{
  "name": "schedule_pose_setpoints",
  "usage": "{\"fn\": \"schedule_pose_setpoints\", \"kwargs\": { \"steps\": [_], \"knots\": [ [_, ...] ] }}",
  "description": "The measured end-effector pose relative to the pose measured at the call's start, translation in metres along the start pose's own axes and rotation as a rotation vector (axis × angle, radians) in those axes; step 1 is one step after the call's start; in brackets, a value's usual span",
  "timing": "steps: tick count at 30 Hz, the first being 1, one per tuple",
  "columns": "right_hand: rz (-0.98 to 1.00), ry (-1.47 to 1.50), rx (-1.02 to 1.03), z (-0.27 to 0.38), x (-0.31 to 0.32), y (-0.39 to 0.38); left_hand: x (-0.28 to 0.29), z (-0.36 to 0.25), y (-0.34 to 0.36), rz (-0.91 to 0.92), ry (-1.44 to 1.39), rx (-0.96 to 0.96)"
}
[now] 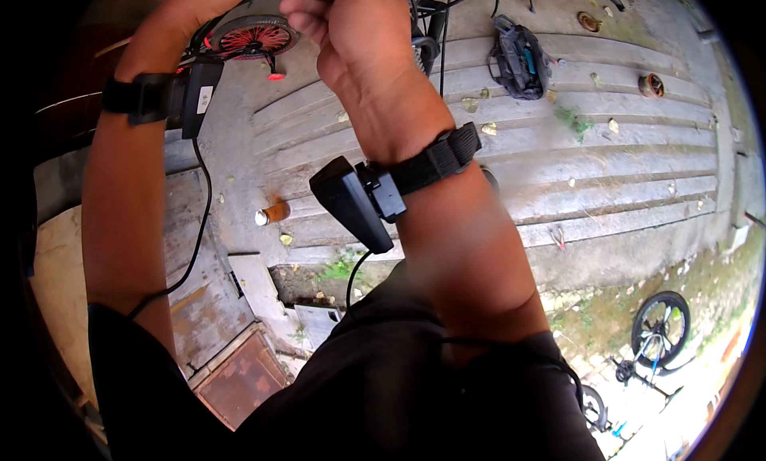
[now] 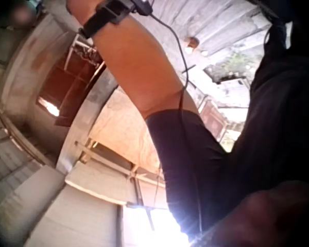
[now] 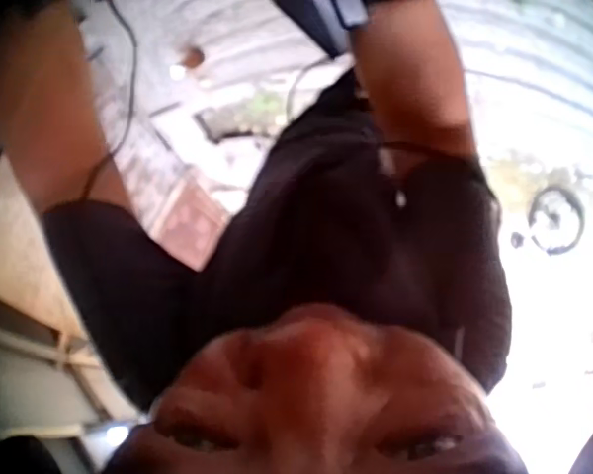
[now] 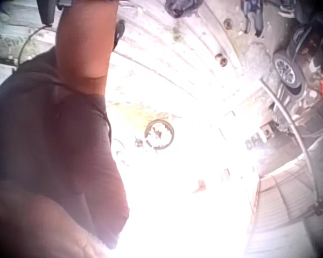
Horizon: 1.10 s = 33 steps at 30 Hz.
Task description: The person adjusts the bicycle's handlebar and brake lever. They manipulate the brake cable and lever mechanism using their hands to tighten or align components.
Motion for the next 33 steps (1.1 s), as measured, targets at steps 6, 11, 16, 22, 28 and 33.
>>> {"fn": "schedule_pose_setpoints", "kwargs": {
  "steps": [6, 11, 16, 22, 28, 33],
  "knots": [
    [-0.010, -0.045, -0.012, 0.002, -0.003, -0.002, -0.007, 0.015, 0.016, 0.008, -0.049, 0.037],
    [0.026, -0.024, -0.025, 0.001, -0.004, 0.001, -0.008, 0.016, 0.014, 0.016, -0.082, -0.005],
    [0.052, -0.037, -0.010, -0.001, 0.001, 0.010, -0.006, 0.009, 0.012, 0.069, -0.021, 0.017],
    [0.073, -0.095, 0.013, 0.009, 0.008, 0.008, 0.014, 0.019, -0.013, -0.008, 0.192, -0.406],
    [0.035, -0.102, -0.027, 0.010, 0.009, 0.001, 0.018, 0.025, -0.036, -0.143, 0.453, -0.190],
    [0.096, -0.136, 0.082, 0.010, 0.001, -0.009, 0.025, 0.023, -0.035, -0.052, 0.494, -0.225]
  ]
}}
Point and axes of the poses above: each hand's wrist, its own y-axis towards the middle knuckle, its own x-axis out of the back of the hand, z = x × y, the point moved 4 cm from there along y, towards the middle knuckle, and after that the axes turned 15 degrees about x, right-handed, at the moved point
